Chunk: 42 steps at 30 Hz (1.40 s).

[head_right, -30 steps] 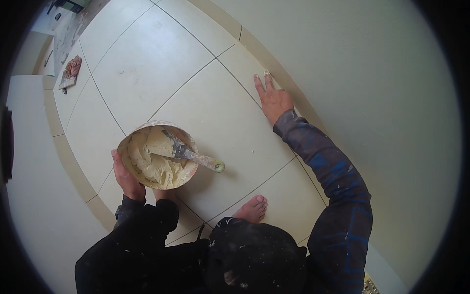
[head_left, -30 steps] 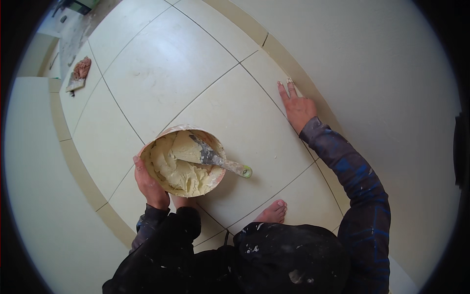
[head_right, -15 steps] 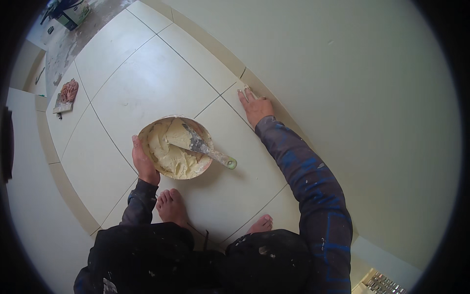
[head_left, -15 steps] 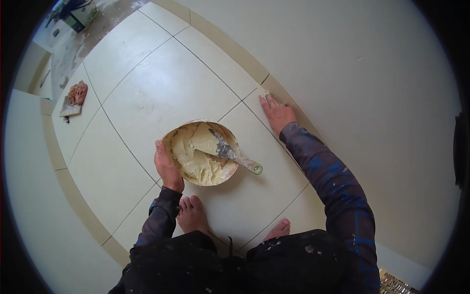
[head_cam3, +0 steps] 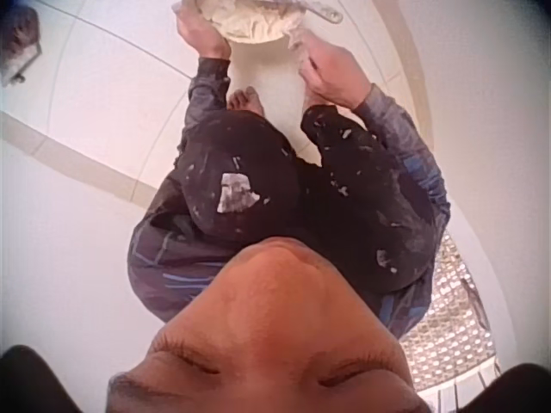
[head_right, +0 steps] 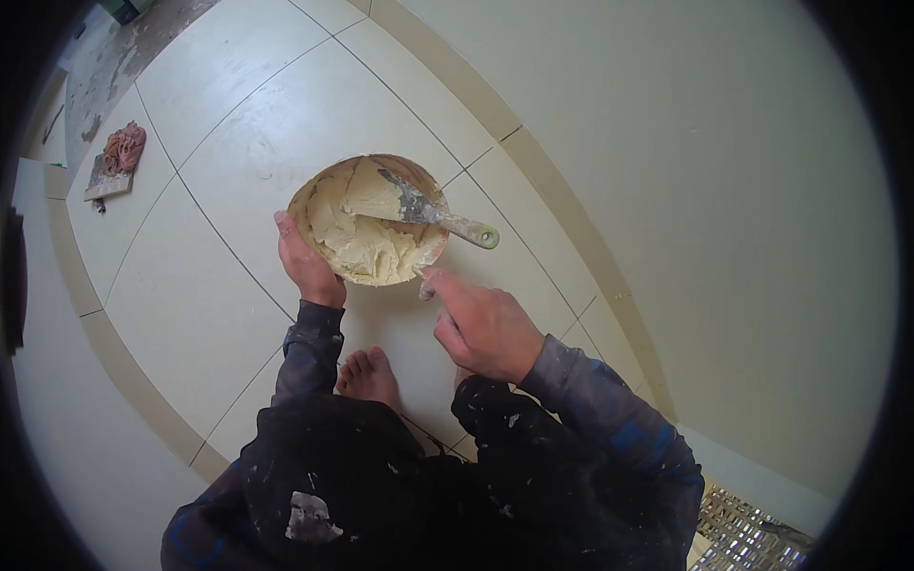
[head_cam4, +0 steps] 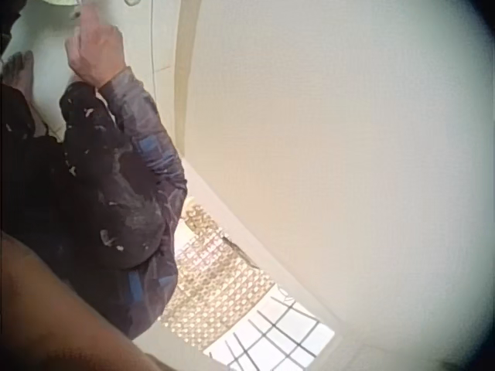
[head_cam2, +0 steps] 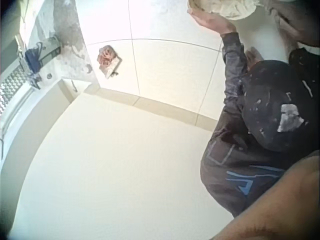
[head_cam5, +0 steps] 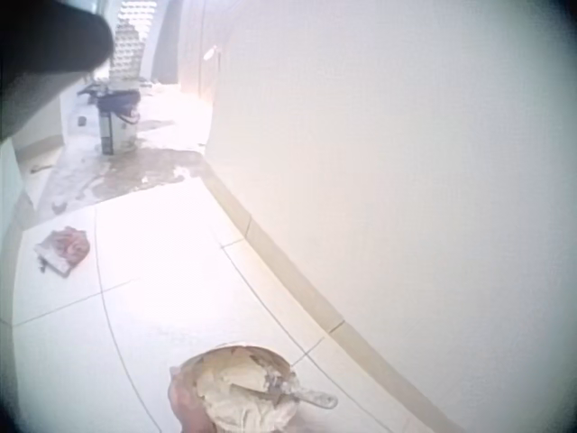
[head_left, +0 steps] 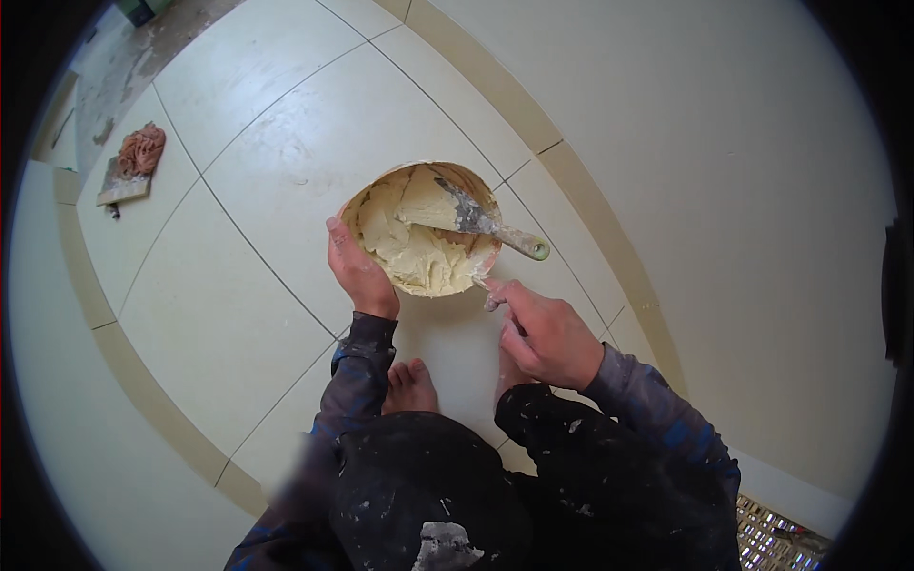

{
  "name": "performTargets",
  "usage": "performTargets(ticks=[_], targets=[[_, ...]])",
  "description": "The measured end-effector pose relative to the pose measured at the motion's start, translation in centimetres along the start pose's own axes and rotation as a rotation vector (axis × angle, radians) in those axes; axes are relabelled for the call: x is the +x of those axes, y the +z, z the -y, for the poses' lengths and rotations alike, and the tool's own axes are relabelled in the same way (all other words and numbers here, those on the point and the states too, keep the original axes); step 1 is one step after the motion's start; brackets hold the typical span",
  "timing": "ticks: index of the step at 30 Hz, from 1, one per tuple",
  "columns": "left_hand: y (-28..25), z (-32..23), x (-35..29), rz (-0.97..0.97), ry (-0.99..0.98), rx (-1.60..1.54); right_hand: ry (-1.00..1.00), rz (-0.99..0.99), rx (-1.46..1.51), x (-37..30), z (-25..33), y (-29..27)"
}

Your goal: The person applies paste from a bowl onto the wall and floor tile seams by hand, spreads it along the joints, and wipes the area with a cloth.

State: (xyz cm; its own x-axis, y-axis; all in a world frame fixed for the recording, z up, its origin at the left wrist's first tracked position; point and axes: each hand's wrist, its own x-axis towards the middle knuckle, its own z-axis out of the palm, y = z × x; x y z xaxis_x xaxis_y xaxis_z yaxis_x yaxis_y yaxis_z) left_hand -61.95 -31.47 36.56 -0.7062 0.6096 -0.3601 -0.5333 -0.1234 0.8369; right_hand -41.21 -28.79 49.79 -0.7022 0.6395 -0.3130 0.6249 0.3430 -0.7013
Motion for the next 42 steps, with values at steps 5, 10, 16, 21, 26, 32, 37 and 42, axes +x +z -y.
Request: performTargets(ticks=[5, 10, 16, 21, 26, 32, 37, 42], targets=[[0.9, 1.0, -0.9, 0.024, 0.001, -0.034, -0.013, 0.008, 0.032, 2.2, -2.3, 3.1], [0.9, 0.1, -0.1, -0.080, 0.035, -0.001, 0.023, 0.115, 0.020, 5.0, -2.0, 3.5], [2.0, 1.6, -0.3, -0.038, 0.006, 0.010, 0.026, 0.205, 0.316, 5.9, -3.6, 0.4], [1.4, 0.9, 0.5, 0.013, 0.039, 0.033, 0.224, 0.044, -0.029, 1.8, -5.3, -7.7], [-3.0, -0.1, -0.3, -0.117, -0.006, 0.015, 0.195, -0.141, -1.134, 1.4, -13.9, -8.0], [-12.8, -1.5, -4.3, -0.328, 0.075, 0.039, 0.120, -0.120, -1.383, 7.9, -17.2, -2.1], [-18.0, -1.6, -6.7, -0.434, 0.121, 0.035, -0.051, -0.154, -1.426, 11.7, -18.0, 2.5], [-19.7, -1.4, -6.9, -0.438, 0.143, 0.047, 0.028, -0.145, -1.432, 12.8, -18.7, 4.8]])
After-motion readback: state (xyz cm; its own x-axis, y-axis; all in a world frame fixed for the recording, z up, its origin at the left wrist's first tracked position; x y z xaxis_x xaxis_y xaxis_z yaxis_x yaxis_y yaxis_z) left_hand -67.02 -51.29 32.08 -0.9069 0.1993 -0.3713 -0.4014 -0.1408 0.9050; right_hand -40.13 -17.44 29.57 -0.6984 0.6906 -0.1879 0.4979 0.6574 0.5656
